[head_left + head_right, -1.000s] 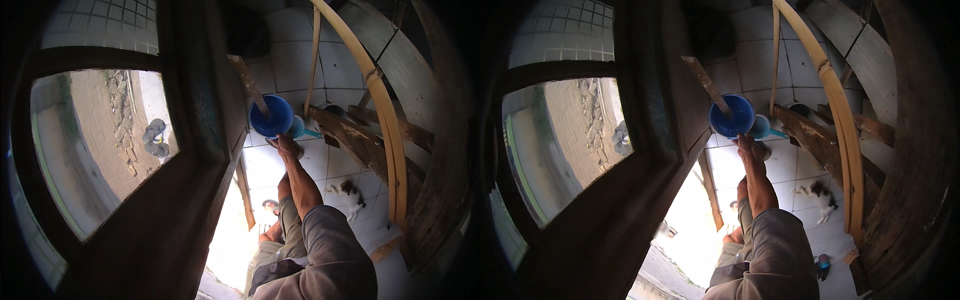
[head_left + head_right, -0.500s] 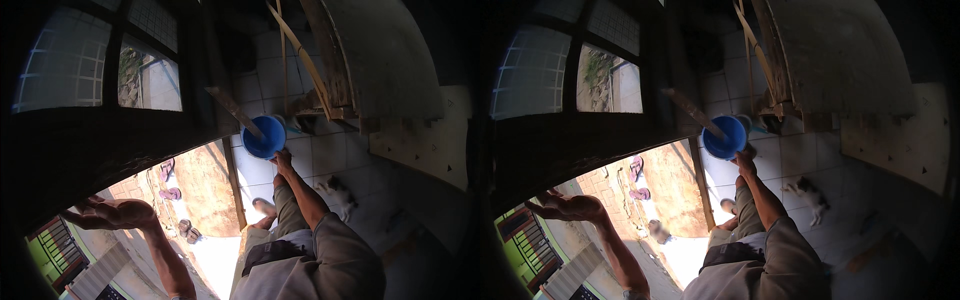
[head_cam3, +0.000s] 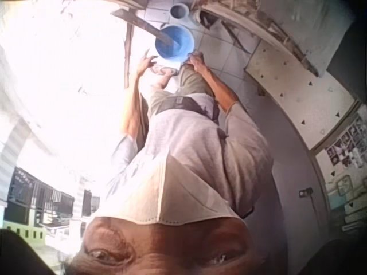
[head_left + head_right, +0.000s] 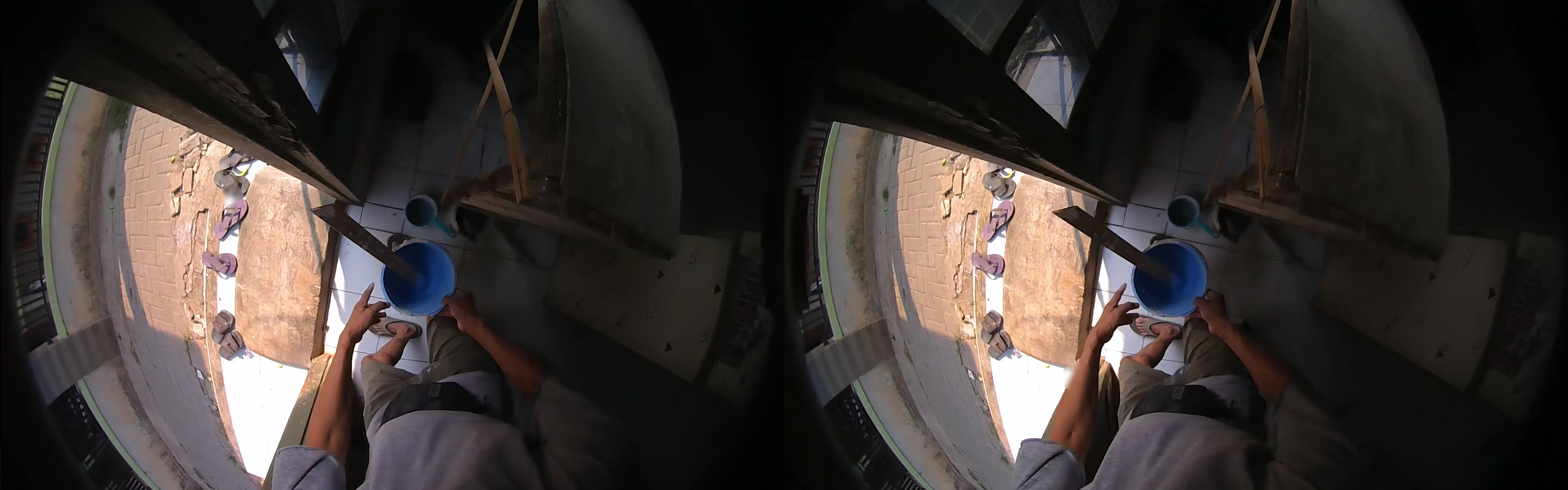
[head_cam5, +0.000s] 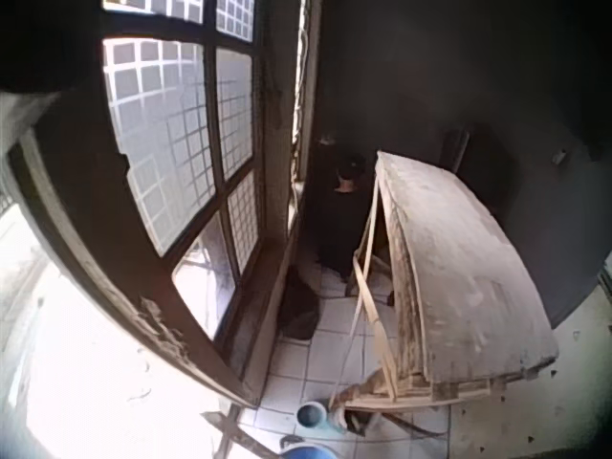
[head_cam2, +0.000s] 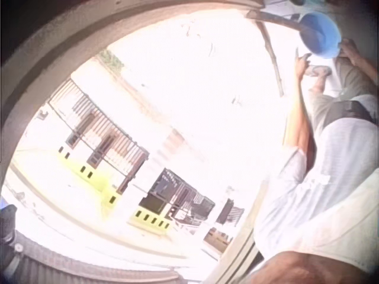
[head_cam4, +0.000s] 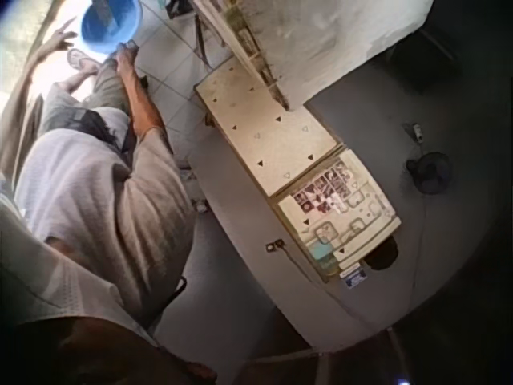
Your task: The person takes items out of a plastic bag, pours liquid from a container into a bucket of blue paint, and stirs the mixture using a piece of wood.
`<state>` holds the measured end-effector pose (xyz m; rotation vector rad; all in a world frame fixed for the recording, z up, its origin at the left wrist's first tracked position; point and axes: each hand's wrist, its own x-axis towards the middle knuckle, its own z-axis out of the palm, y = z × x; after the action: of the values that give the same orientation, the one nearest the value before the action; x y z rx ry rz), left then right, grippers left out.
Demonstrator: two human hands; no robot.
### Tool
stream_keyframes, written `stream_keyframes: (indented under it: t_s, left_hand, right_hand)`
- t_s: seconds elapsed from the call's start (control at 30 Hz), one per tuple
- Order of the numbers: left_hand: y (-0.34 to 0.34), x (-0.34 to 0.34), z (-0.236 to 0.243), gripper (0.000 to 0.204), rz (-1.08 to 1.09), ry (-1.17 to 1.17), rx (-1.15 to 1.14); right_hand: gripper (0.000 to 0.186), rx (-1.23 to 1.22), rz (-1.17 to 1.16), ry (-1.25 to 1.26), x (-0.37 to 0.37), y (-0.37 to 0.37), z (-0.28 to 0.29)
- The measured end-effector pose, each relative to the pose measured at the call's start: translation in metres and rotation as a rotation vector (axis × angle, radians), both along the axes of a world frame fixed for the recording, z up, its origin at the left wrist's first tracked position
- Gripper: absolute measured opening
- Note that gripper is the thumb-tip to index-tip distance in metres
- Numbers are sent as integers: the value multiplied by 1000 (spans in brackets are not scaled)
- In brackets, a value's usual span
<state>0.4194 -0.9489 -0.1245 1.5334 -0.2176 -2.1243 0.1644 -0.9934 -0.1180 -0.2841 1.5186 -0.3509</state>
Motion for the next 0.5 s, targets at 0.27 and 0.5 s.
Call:
stream_keyframes:
  t_s: [0.27,0.5]
  left_hand:
    - [74,-12,-9,67,174,71,-35]
    - [123,5,3,50,360,42,32]
  right_hand:
    - [22,-2,366,72,9,21,14]
    - [26,-54,735,60,46,26,-3]
